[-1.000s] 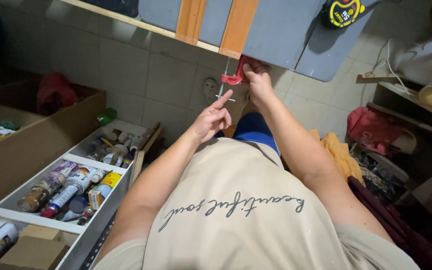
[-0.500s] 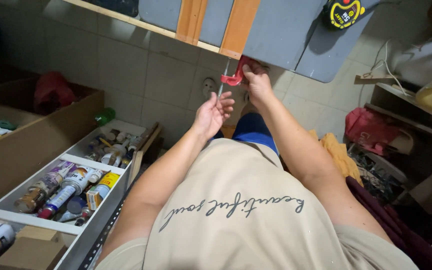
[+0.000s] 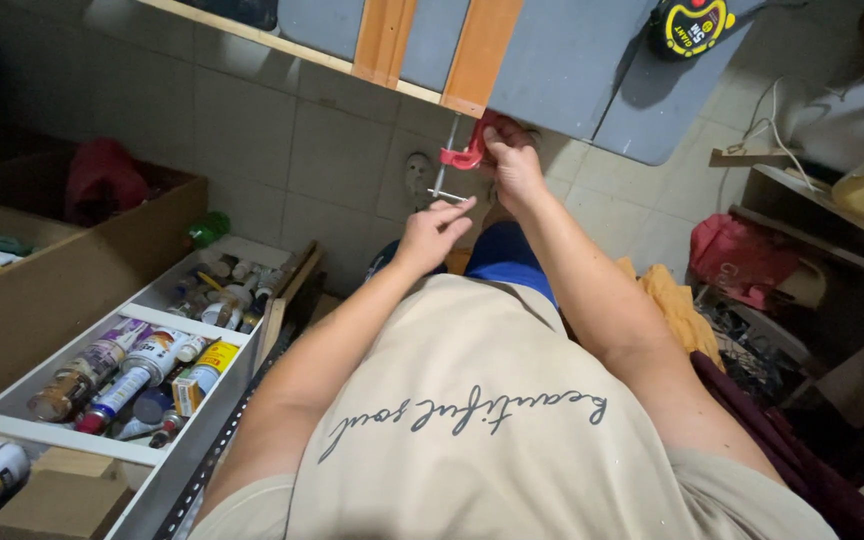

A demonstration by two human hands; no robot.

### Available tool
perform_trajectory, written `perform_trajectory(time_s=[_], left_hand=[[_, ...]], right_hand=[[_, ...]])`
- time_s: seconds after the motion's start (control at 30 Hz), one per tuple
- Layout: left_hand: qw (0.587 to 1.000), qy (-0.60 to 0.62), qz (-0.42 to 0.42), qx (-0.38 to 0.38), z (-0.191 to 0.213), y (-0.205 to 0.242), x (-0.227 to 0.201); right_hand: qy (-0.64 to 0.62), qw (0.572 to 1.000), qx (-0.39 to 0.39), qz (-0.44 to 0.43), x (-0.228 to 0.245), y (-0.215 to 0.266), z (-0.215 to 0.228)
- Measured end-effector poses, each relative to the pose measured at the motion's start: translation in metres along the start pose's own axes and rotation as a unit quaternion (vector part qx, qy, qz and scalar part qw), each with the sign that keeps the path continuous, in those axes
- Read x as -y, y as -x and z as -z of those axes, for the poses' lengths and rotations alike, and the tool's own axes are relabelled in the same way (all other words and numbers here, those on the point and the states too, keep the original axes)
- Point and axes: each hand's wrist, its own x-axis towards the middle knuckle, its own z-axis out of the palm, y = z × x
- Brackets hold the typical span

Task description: Measuring wooden frame components with a tape measure and securing them using C-clamps on a workshop surface.

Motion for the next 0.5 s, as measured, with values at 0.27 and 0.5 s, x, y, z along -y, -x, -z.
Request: perform_trajectory(time_s=[0.27,0.5], left_hand=[[0.883,0.375,0.273,-0.071,0.006,-0.014,0.024],[0.956,-0.217,-0.091,-0.174,0.026,-0.026,0.023]], right_hand=[[0.014,1.000,-0.007,-0.012,0.017,0.014,-0.011],[0.024,1.000,-0.005,0.006,0.023,0.024,-0.020]])
